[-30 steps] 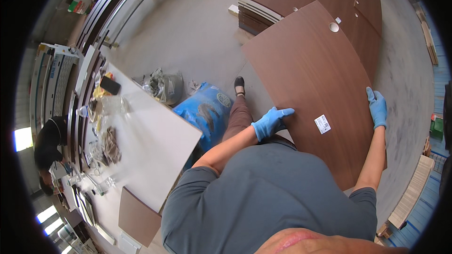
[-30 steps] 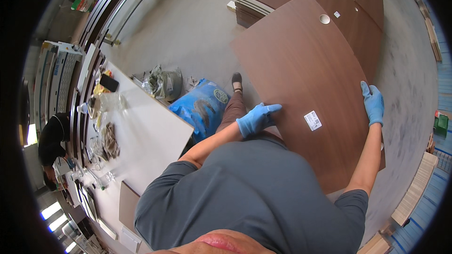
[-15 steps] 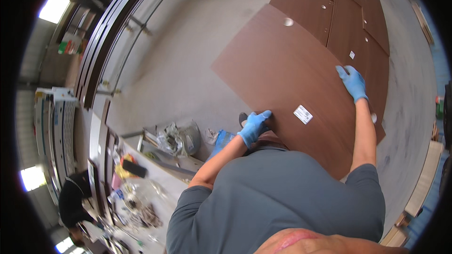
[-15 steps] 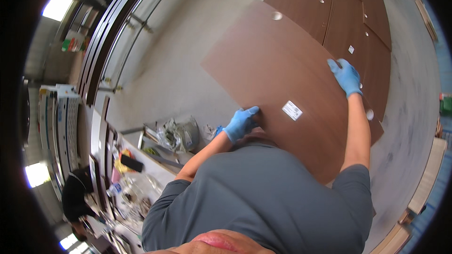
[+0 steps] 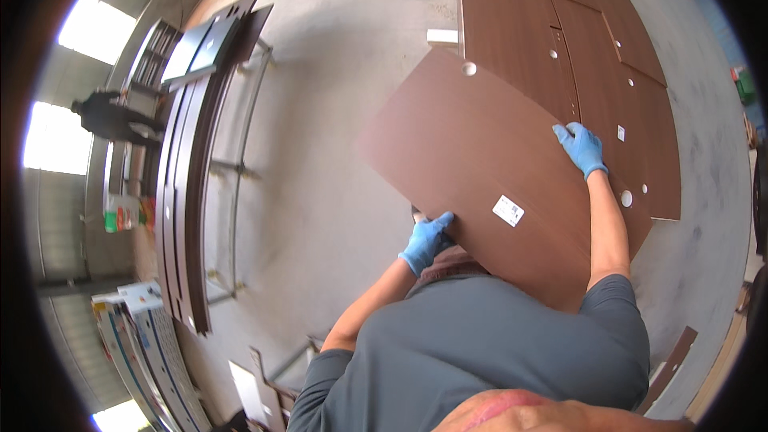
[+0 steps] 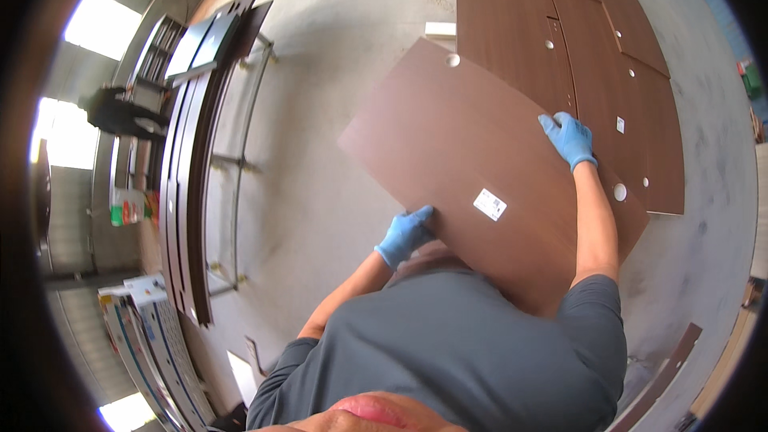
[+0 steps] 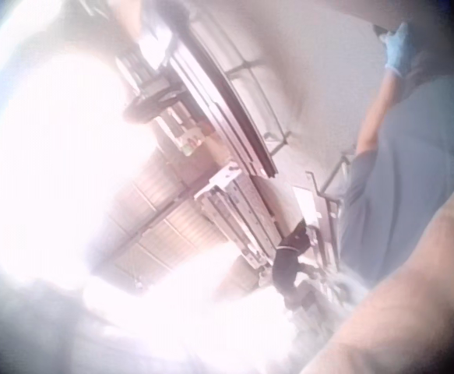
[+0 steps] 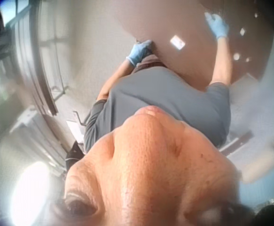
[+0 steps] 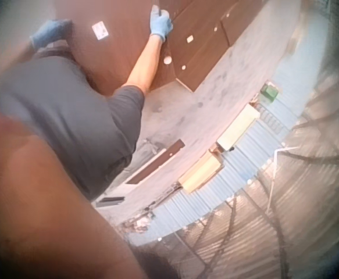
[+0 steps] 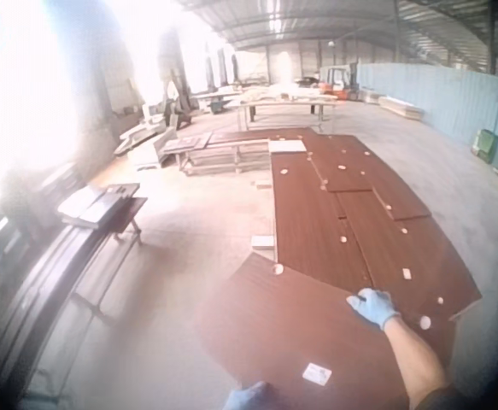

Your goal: The person aligns two brown wood panels on a workbench, wipes their surfaces with a cloth, and applies a brown filler from a tube into the seam between them. They then wipe the seam and surrounding area, flip the panels, and place them against a rack.

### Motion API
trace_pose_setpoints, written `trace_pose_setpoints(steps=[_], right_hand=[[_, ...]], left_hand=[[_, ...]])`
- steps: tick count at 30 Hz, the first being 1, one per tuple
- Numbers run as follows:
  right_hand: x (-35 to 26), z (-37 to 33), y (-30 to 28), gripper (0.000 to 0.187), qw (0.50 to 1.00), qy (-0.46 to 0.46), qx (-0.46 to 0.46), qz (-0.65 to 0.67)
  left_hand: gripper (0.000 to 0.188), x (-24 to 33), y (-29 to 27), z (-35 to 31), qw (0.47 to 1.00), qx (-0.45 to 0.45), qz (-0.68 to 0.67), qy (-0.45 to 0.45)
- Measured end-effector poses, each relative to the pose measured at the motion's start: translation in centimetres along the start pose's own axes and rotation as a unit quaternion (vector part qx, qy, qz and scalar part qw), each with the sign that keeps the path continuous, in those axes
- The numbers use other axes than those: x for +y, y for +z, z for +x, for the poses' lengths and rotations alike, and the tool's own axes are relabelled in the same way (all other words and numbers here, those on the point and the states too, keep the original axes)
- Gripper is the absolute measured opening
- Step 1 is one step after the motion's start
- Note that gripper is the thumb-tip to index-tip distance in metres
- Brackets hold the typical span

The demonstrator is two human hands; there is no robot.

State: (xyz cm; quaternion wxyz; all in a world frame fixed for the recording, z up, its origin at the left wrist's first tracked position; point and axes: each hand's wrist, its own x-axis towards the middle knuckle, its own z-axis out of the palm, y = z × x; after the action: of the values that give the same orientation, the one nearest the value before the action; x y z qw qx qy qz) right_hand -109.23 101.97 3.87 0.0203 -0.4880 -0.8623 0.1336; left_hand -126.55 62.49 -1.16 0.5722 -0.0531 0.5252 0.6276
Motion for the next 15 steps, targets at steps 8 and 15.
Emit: trace_pose_setpoints(steps=[8, 15], right_hand=[[-9.7, 13.4, -0.7, 0.060, 0.999, 0.045, -0.002, -0.015], [-17.0, 25.4, 0.6, 0.057, 0.995, 0.082, 0.045, -0.018]], left_hand=[[0.035, 8.5, -7.8, 15.2, 0.964, -0.081, 0.242, 0.073], [0.030, 24.6, -10.2, 29.3, 0.898, -0.173, 0.402, 0.053]])
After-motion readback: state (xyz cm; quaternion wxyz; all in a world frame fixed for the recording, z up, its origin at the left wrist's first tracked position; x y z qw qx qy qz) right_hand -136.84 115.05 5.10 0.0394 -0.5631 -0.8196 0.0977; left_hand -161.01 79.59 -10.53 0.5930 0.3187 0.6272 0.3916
